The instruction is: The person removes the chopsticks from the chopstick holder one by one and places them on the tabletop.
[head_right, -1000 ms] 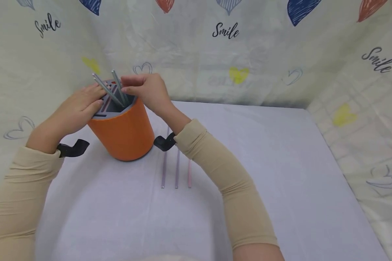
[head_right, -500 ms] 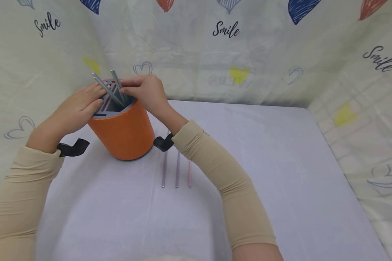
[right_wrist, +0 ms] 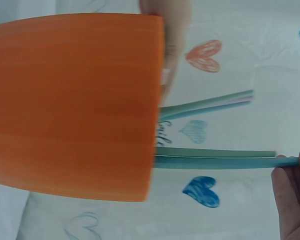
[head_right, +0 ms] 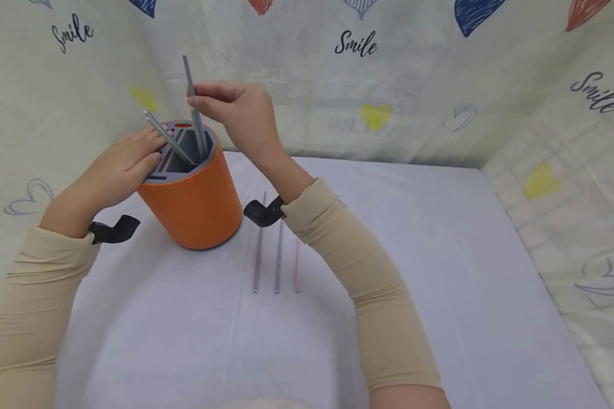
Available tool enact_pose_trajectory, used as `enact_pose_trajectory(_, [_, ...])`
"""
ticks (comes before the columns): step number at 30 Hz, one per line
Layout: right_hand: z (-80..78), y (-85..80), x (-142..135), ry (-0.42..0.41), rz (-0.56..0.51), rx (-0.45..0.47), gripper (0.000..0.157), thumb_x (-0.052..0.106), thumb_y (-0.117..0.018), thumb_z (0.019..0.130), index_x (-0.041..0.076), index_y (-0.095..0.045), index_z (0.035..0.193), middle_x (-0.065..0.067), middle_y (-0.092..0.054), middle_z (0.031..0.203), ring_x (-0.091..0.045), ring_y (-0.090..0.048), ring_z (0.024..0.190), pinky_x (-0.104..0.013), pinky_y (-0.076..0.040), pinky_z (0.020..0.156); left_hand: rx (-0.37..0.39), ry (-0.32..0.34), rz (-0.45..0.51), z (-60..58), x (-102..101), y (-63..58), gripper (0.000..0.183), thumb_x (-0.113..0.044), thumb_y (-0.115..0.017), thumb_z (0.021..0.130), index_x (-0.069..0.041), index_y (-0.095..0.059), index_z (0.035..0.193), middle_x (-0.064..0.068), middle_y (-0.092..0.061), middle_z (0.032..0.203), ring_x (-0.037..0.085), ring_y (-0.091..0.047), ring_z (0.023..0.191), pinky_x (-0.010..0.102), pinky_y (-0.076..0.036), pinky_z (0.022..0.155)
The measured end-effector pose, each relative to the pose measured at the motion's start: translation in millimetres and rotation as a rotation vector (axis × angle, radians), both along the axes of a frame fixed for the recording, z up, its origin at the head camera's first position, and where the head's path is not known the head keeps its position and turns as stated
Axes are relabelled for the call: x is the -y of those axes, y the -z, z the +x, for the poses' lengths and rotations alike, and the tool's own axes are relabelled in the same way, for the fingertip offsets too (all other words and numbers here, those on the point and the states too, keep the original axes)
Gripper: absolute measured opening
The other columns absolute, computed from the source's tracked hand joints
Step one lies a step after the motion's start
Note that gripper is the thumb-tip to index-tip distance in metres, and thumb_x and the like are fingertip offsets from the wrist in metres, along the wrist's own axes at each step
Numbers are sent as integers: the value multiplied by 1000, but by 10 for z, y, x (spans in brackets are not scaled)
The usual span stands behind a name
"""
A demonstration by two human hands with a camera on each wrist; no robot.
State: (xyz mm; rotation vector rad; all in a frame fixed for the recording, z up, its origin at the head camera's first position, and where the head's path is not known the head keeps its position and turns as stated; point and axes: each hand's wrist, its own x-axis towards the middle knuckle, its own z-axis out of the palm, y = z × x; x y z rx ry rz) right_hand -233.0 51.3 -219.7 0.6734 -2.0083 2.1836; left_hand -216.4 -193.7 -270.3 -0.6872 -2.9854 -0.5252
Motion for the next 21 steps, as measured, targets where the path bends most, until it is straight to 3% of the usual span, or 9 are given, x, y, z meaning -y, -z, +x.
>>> enact_pose_trajectory(4, [63,-149,-74,11,-97,-23,22,-3,-73,86,-11,-73,107,-10,-78,92,-18,-76,90,-31,-60,91,6,6,-3,-4,-6,-1,54,-29,-29,108,-2,-33,154,18,-27,163,34,-14,155,51,-9,128])
enact_pose_trajectory(12, [168,-422,-231,72,-303,-156,24,-12,-67,86,-18,-68,109,-13,-77,90,-21,-76,88,-36,-60,91,-19,11,21,21,-2,-6,53,-25,-31,107,2,-35,152,20,-29,161,36,-16,154,49,-10,128])
enact_pose_trajectory(21, [227,-591,-491,183,-397,-155,23,-10,-69,85,-14,-71,108,-11,-77,87,-22,-77,87,-35,-61,89,-3,7,4,16,1,-5,54,-27,-31,107,0,-34,153,19,-28,162,35,-15,155,49,-9,128])
